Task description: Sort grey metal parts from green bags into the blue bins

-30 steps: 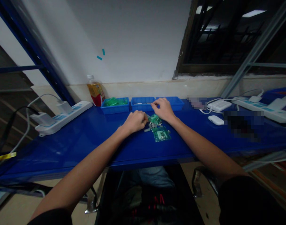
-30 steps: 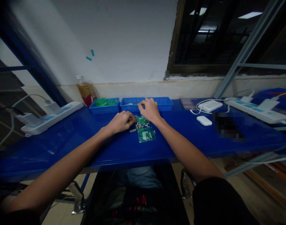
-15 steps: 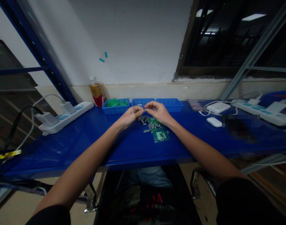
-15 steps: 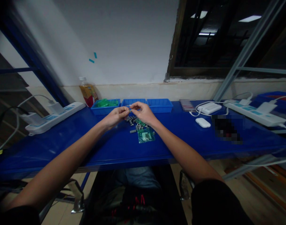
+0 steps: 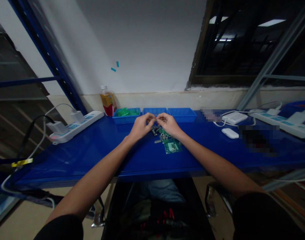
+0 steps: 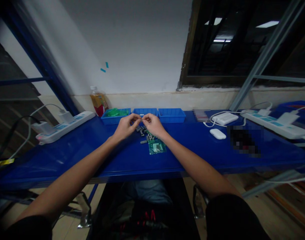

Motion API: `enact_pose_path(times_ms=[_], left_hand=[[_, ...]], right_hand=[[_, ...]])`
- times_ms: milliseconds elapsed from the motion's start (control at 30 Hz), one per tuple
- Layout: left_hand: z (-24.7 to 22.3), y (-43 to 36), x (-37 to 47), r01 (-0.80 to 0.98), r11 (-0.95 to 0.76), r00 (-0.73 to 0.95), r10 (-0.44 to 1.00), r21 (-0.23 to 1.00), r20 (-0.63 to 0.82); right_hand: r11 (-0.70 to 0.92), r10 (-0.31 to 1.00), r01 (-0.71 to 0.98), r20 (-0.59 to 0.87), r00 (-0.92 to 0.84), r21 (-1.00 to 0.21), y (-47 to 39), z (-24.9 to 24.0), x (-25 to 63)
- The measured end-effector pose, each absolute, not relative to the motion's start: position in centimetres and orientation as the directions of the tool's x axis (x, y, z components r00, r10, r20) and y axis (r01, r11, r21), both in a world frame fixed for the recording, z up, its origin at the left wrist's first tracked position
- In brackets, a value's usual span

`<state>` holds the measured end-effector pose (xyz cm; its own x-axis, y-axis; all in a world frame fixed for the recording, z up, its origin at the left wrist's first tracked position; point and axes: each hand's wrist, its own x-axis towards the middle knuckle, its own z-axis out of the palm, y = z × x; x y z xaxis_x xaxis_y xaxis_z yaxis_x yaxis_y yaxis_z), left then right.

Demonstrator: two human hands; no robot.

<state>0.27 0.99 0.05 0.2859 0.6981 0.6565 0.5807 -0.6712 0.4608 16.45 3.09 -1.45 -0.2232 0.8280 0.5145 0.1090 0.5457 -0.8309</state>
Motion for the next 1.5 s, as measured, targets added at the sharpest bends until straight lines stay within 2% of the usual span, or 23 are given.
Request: enact_pose_path(times_ms=[133, 233, 300, 467, 600, 733, 833, 867, 933, 1000, 1100, 1200, 1333, 1400, 1500], left_hand=[[-0.6, 1.6, 0.6, 0.543, -0.617, 0.182, 0.748, 0.569, 0.638], [-1.3, 2.0, 1.1, 0.371, -0.569, 0.155, 0.817, 0.734, 0.555], [-1.7, 2.1, 1.4, 0.254, -0.548, 0.178, 0.836, 0.797, 0.519], [-2.0, 2.2, 1.8, 0.148, -0.544, 0.162, 0.837, 0.826, 0.523], [-2.1, 2.4, 2.0, 0.064, -0.431, 0.116, 0.899, 0.9, 0.422], [-2.0, 2.5, 1.9, 0.051, -0.361, 0.125, 0.927, 0.931, 0.353], [-1.3, 2.3, 1.3, 0.283, -0.42, 0.203, 0.905, 0.863, 0.374], [-1.0, 2.2, 1.0, 0.4, -0.478, 0.272, 0.877, 0.782, 0.396], [-0.5, 1.8, 0.3, 0.568, -0.619, 0.468, 0.785, 0.542, 0.406], [-0.2, 1.5, -0.1, 0.616, -0.72, 0.624, 0.693, 0.319, 0.361], [-0.5, 1.2, -0.1, 0.642, -0.75, 0.696, 0.657, 0.157, 0.291], [-1.0, 1.1, 0.2, 0.664, -0.738, 0.69, 0.667, 0.122, 0.28], [-1.3, 1.0, 0.6, 0.67, -0.725, 0.65, 0.676, 0.157, 0.346], [-1.3, 1.2, 0.6, 0.664, -0.704, 0.586, 0.7, 0.253, 0.408], [-1.3, 1.8, 0.7, 0.613, -0.627, 0.389, 0.769, 0.481, 0.507]], right_hand=[[0.62, 0.784, 0.191, 0.589, -0.195, -0.761, 2.7, -1.8, 15.8], [0.611, 0.791, 0.187, 0.598, -0.128, -0.769, 2.7, -1.8, 15.5], [0.581, 0.813, 0.172, 0.578, -0.074, -0.795, 2.9, -1.7, 15.7], [0.547, 0.836, 0.188, 0.545, -0.063, -0.816, 3.5, -1.5, 16.3], [0.573, 0.819, 0.199, 0.565, -0.098, -0.795, 3.5, -2.0, 16.2], [0.68, 0.728, 0.293, 0.665, -0.166, -0.672, 3.1, -1.7, 16.4], [0.717, 0.643, 0.476, 0.747, -0.169, -0.509, 3.4, -0.8, 17.7], [0.697, 0.629, 0.544, 0.762, -0.152, -0.467, 3.8, -0.5, 18.4], [0.607, 0.63, 0.683, 0.77, -0.101, -0.407, 4.6, -0.3, 20.1], [0.462, 0.669, 0.803, 0.742, -0.036, -0.377, 5.6, -0.5, 21.9], [0.245, 0.75, 0.899, 0.658, 0.063, -0.364, 6.8, -1.2, 23.5], [0.134, 0.806, 0.922, 0.582, 0.113, -0.364, 7.3, -1.7, 23.8], [0.129, 0.837, 0.927, 0.54, 0.089, -0.352, 7.1, -1.6, 23.3], [0.145, 0.842, 0.924, 0.535, 0.072, -0.353, 6.7, -1.4, 23.1], [0.207, 0.829, 0.915, 0.559, 0.023, -0.346, 5.5, -0.8, 22.1]])
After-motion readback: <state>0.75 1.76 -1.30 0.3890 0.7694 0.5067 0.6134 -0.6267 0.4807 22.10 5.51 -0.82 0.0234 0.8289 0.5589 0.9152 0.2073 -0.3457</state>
